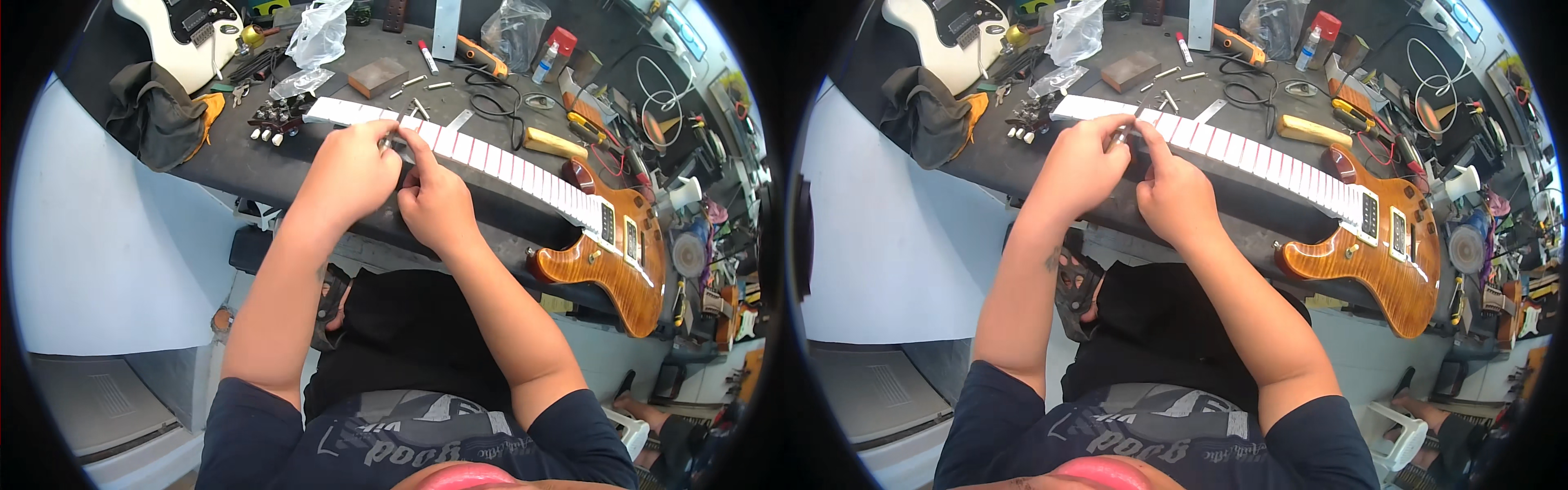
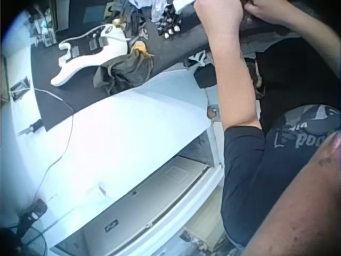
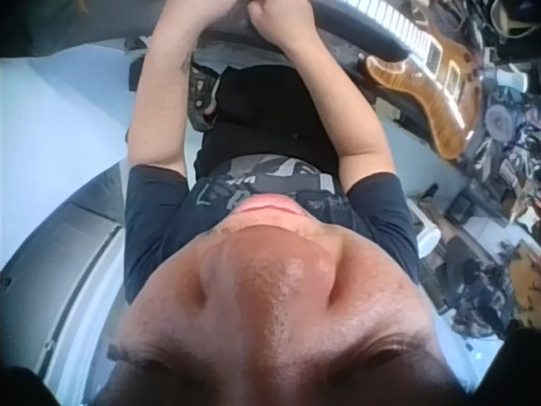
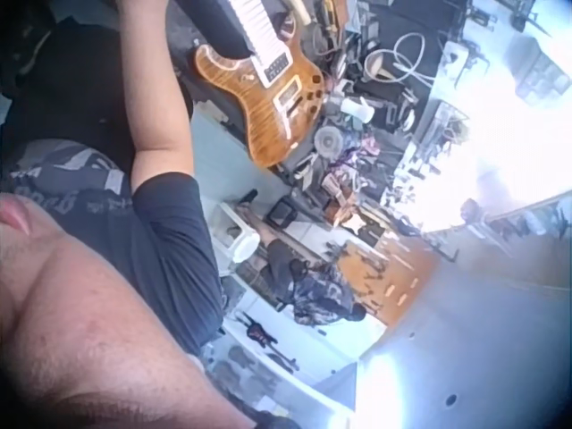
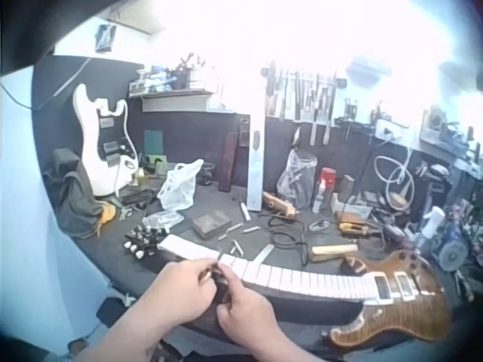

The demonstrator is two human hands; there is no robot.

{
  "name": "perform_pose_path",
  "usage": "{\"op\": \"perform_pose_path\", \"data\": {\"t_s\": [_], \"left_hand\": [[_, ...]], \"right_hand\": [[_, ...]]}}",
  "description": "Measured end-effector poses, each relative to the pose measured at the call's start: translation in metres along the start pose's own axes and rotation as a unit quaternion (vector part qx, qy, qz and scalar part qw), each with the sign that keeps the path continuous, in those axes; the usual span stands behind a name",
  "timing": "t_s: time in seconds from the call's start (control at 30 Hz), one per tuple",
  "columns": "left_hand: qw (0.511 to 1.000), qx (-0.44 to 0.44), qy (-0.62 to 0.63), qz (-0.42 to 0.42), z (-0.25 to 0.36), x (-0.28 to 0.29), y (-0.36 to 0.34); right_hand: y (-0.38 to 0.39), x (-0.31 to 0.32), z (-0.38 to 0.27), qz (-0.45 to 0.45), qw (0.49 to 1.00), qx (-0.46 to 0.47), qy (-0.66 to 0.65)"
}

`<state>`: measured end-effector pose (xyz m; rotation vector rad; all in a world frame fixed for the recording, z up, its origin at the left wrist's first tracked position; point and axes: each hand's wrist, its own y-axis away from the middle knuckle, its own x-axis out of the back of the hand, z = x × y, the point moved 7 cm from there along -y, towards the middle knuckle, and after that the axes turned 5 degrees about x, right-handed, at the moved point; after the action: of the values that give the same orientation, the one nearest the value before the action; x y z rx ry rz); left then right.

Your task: The person uses a thin file to deepen the slots on a guitar nut by hand, holding the neck steady while moving the file back and forth in several nut slots.

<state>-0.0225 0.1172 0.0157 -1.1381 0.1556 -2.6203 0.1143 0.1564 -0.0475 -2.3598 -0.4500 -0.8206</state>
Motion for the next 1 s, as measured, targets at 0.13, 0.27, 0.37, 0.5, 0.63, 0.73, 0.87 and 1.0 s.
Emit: {"op": "perform_pose_path", "data": {"t_s": [0.13, 0.27, 0.37, 0.5, 0.63, 0.73, 0.87, 1.0], "left_hand": [[0.996, 0.043, 0.058, -0.043, 0.001, 0.008, 0.037], [0.996, 0.03, 0.077, -0.018, -0.01, 0.019, 0.086], [0.995, 0.05, 0.077, -0.025, -0.002, 0.01, 0.052], [0.999, 0.027, -0.016, -0.016, 0.0, 0.003, -0.004], [0.996, 0.053, 0.064, -0.036, 0.001, 0.001, 0.037], [0.991, 0.077, 0.096, -0.043, -0.009, 0.02, 0.109], [0.995, 0.064, 0.072, -0.007, -0.009, 0.047, 0.153], [0.989, 0.058, 0.135, 0.019, -0.025, 0.05, 0.156]], "right_hand": [[0.002, 0.005, 0.01, -0.007, 1.0, -0.012, 0.005], [0.002, 0.005, 0.011, -0.001, 1.0, -0.012, 0.012], [0.004, 0.006, 0.009, 0.003, 1.0, -0.007, 0.012], [-0.001, 0.0, 0.001, 0.001, 1.0, -0.002, -0.012], [0.003, 0.007, 0.013, 0.008, 1.0, -0.009, -0.004], [0.001, 0.003, 0.019, 0.006, 1.0, -0.009, 0.027], [0.003, 0.004, 0.007, 0.013, 1.0, 0.001, -0.004], [0.01, 0.008, 0.012, 0.052, 0.997, -0.008, -0.057]]}}
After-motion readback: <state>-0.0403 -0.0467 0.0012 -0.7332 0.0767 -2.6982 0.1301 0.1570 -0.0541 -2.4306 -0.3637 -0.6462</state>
